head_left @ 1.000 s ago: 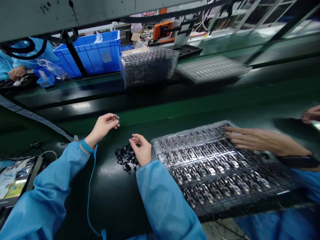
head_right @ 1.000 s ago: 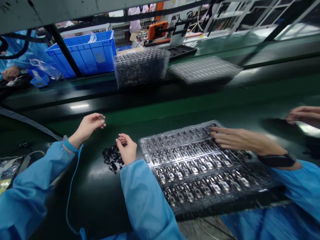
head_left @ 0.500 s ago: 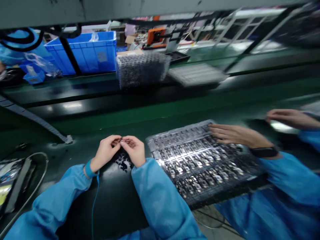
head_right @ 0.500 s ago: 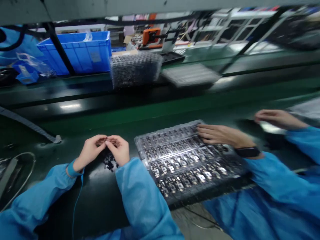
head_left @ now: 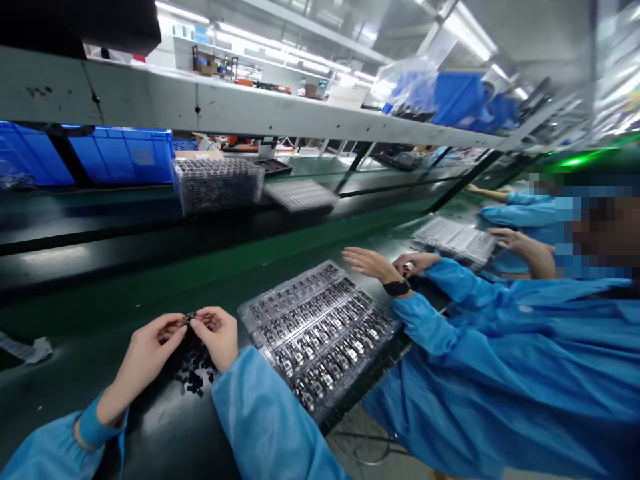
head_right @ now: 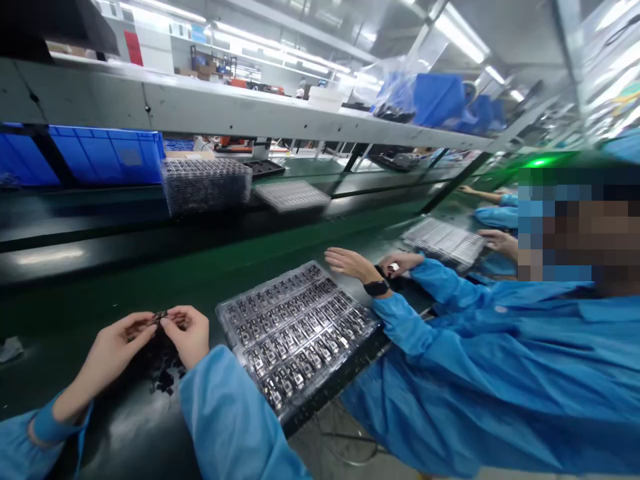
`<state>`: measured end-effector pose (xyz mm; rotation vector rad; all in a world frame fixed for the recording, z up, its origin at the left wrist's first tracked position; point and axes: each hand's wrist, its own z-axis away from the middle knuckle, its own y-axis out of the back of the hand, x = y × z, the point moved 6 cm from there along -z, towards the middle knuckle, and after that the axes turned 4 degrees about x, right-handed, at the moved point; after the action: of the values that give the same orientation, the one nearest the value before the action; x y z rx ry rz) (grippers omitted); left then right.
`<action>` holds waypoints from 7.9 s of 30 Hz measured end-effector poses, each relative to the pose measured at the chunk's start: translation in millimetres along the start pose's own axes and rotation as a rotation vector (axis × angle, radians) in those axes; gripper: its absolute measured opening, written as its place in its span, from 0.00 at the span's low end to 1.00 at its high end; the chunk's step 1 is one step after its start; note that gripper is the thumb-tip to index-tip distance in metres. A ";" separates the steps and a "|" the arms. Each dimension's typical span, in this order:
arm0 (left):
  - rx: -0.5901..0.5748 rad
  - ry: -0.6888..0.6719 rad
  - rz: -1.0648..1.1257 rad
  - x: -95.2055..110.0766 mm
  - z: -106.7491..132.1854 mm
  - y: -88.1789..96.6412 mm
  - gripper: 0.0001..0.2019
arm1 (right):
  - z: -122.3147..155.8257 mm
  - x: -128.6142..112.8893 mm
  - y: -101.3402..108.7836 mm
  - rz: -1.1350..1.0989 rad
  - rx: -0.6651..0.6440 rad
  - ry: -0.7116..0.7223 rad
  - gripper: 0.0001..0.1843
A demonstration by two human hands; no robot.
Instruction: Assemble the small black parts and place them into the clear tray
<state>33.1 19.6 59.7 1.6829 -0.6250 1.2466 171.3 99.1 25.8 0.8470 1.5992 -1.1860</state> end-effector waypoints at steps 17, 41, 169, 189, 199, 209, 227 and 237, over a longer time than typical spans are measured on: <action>-0.145 0.151 0.162 -14.5 -5.5 -3.6 0.25 | 0.9 -1.8 -2.4 -0.120 -0.029 -0.085 0.18; -0.139 0.118 0.262 0.6 -7.4 -4.9 0.15 | -4.3 7.9 -1.3 -0.141 -0.004 -0.094 0.15; 0.136 -0.228 -0.336 -51.6 -49.9 39.9 0.08 | 14.3 -95.3 39.4 1.673 -0.197 0.047 0.10; -0.046 -0.345 -0.426 -37.0 -39.2 15.6 0.07 | -22.1 -15.4 -32.3 1.530 -0.302 0.058 0.08; -0.048 -0.318 -0.421 -40.3 -39.6 15.2 0.07 | -20.4 -8.7 -33.0 1.419 -0.307 0.233 0.07; -0.042 -0.290 -0.419 -38.2 -37.5 16.4 0.08 | -19.6 -13.9 -7.5 0.689 -0.084 0.330 0.10; -0.041 -0.218 -0.478 -44.5 -38.4 17.6 0.10 | -18.1 -13.7 10.7 0.499 0.017 0.350 0.12; -0.032 -0.225 -0.473 -44.2 -37.9 18.2 0.11 | -18.3 -5.6 14.9 0.475 0.023 0.274 0.08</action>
<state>-15.0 39.8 28.0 1.8233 -0.3428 0.7157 181.6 120.9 28.1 1.3616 1.4799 -0.7738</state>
